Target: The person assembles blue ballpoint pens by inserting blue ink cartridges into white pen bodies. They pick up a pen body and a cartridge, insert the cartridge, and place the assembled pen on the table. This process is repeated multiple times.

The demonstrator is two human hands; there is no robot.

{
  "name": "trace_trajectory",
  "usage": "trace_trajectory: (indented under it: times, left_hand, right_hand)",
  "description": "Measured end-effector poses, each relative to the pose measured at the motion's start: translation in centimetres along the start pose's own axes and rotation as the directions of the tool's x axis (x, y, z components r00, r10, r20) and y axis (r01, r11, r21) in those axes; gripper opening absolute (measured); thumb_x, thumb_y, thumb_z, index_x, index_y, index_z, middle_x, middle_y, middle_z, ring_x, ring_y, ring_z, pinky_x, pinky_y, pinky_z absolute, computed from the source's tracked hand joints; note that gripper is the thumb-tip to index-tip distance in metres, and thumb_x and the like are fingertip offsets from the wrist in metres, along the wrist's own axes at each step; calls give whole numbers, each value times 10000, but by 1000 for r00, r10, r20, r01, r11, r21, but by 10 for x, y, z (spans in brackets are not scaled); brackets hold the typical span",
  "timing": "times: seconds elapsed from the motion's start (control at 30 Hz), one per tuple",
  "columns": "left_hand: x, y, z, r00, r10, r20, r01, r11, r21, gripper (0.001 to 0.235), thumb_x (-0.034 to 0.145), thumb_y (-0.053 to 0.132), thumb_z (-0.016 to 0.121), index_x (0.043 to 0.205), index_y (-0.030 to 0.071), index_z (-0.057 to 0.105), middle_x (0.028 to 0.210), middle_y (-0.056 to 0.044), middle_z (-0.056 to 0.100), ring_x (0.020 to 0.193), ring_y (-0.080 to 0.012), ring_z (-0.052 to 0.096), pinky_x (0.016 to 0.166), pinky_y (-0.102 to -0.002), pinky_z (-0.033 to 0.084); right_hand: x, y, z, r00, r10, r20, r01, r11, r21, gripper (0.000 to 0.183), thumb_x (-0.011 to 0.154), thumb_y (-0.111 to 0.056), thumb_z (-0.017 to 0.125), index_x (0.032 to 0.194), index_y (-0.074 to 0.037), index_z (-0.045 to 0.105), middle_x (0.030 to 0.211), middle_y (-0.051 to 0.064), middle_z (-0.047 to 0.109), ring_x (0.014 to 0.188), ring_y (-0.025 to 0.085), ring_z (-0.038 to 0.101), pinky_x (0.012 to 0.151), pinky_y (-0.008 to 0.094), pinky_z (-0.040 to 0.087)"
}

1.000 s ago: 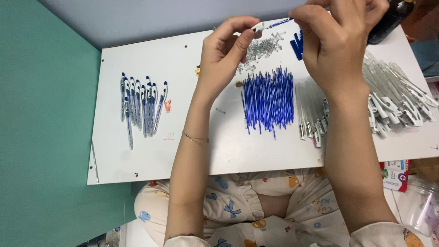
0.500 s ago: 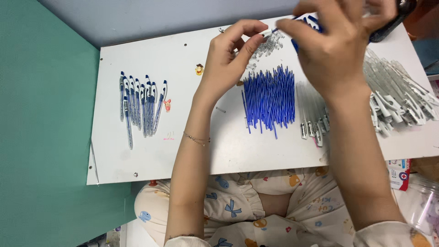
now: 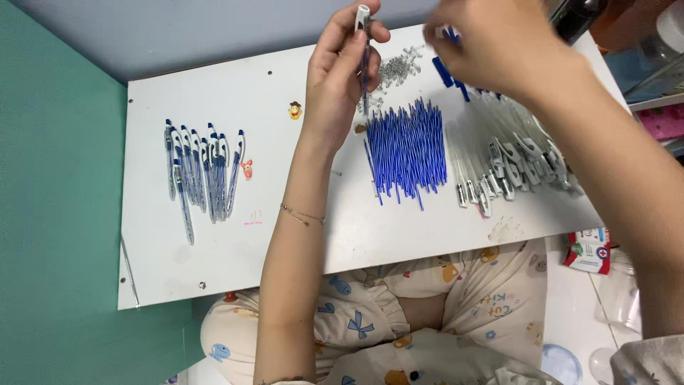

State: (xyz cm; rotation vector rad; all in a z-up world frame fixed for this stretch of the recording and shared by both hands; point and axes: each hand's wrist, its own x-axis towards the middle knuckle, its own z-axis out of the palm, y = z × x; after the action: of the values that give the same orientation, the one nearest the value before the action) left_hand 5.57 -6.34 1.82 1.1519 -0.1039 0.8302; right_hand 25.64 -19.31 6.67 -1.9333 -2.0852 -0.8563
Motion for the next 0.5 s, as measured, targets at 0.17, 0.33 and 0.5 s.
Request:
trace_trajectory:
  times: [0.17,0.33,0.5]
  left_hand:
    - [1,-2,4,999,-32,0,32,999,-3,286,1102,183,555,1370,96,601,1106,-47,643,739,-105,478,645,-248,386]
    - [2,-9,3,999,-38,38,37,999,20,271,1101,165,526,1351,92,601,1086,-46,639,707,-115,452,640,-249,373]
    - [-1,-4,7,998,-54,32,52,997,59,279,1086,144,519,1345,97,611,1090,-40,637,740,-110,466,666,-258,405]
  right_hand:
    - [-9,12,83,872,168,461,-57,968,-244,211,993,-427,624,986,-343,818,867,-53,796,918,246,748,1053,539,316]
    - [-10,12,106,785,247,568,-53,940,-336,297,946,-333,590,707,-217,720,700,-34,685,778,266,669,962,471,324]
    - [3,4,103,666,349,659,-199,935,-293,243,874,-285,565,755,-164,739,751,39,736,794,290,706,950,456,348]
